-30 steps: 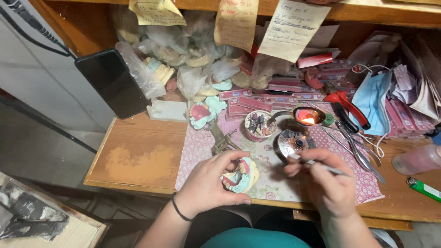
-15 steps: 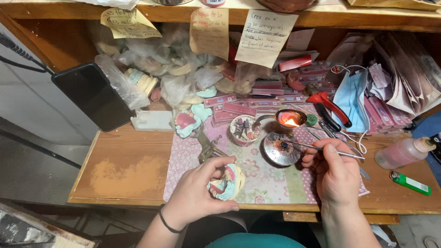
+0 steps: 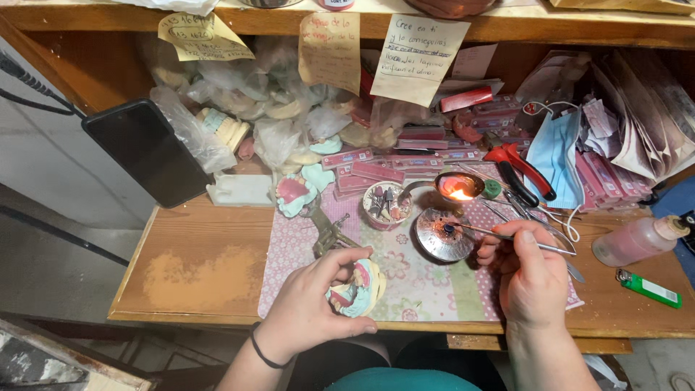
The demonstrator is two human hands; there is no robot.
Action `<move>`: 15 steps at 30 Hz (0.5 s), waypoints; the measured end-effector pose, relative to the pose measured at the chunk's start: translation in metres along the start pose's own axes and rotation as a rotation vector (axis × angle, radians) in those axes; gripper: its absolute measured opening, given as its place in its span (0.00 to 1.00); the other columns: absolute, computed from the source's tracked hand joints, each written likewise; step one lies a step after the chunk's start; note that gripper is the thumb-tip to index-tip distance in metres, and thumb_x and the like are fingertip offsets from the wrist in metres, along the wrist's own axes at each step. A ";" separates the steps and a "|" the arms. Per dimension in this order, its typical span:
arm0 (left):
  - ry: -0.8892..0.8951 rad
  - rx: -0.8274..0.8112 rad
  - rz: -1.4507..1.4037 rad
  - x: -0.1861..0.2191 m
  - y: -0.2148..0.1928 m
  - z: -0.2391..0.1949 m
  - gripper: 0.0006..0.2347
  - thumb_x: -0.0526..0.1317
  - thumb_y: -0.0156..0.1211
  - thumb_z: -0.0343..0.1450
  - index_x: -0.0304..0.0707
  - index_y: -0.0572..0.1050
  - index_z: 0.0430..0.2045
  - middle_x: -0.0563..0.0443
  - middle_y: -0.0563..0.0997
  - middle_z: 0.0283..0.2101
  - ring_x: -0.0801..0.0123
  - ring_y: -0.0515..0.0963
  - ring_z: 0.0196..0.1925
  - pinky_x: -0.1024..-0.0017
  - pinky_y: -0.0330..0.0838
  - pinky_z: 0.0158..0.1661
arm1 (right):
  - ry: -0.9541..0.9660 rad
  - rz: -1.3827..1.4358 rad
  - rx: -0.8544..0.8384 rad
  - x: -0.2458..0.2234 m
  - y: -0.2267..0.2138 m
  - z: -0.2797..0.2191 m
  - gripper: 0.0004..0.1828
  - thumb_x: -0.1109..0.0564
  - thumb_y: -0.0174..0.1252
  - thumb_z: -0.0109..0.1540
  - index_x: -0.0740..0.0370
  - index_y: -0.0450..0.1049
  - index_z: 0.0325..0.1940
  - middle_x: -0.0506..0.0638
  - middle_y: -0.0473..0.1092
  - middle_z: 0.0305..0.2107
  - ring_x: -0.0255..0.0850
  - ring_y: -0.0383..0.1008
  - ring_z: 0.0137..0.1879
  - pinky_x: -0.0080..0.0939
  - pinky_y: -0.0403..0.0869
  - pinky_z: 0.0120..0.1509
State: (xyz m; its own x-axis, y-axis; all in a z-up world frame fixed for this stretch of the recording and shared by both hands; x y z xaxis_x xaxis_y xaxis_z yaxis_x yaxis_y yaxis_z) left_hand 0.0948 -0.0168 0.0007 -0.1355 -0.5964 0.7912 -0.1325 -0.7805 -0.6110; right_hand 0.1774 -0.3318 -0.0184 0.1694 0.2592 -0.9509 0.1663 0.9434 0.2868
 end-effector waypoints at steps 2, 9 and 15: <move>0.015 0.004 0.001 0.000 0.000 0.000 0.40 0.59 0.79 0.50 0.66 0.70 0.61 0.63 0.84 0.48 0.69 0.85 0.47 0.70 0.74 0.47 | 0.002 0.008 -0.002 0.002 -0.001 0.001 0.17 0.47 0.53 0.72 0.65 0.73 0.46 0.61 0.73 0.29 0.45 0.75 0.30 0.39 0.77 0.37; 0.034 0.002 -0.006 0.003 -0.001 0.000 0.39 0.57 0.78 0.51 0.64 0.70 0.61 0.62 0.84 0.47 0.70 0.84 0.47 0.70 0.74 0.47 | -0.003 0.022 -0.013 0.000 0.000 0.000 0.17 0.47 0.53 0.72 0.65 0.73 0.46 0.60 0.73 0.29 0.45 0.75 0.30 0.40 0.77 0.36; 0.066 0.007 -0.060 0.004 -0.001 0.000 0.39 0.53 0.79 0.52 0.61 0.70 0.62 0.60 0.82 0.42 0.73 0.81 0.43 0.74 0.73 0.47 | -0.002 0.032 -0.014 0.001 0.001 0.000 0.16 0.47 0.54 0.71 0.64 0.73 0.46 0.60 0.74 0.29 0.44 0.75 0.29 0.39 0.77 0.35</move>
State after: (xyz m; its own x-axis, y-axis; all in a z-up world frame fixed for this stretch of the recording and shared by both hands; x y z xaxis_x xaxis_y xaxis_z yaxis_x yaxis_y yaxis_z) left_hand 0.0940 -0.0184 0.0040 -0.1922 -0.5352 0.8225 -0.1351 -0.8158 -0.5624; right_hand 0.1775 -0.3309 -0.0195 0.1768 0.2886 -0.9410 0.1470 0.9376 0.3152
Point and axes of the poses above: each hand's wrist, its own z-axis towards the middle knuckle, its own y-axis out of the palm, x = y × z, the point moved 10 cm from there along z, towards the middle knuckle
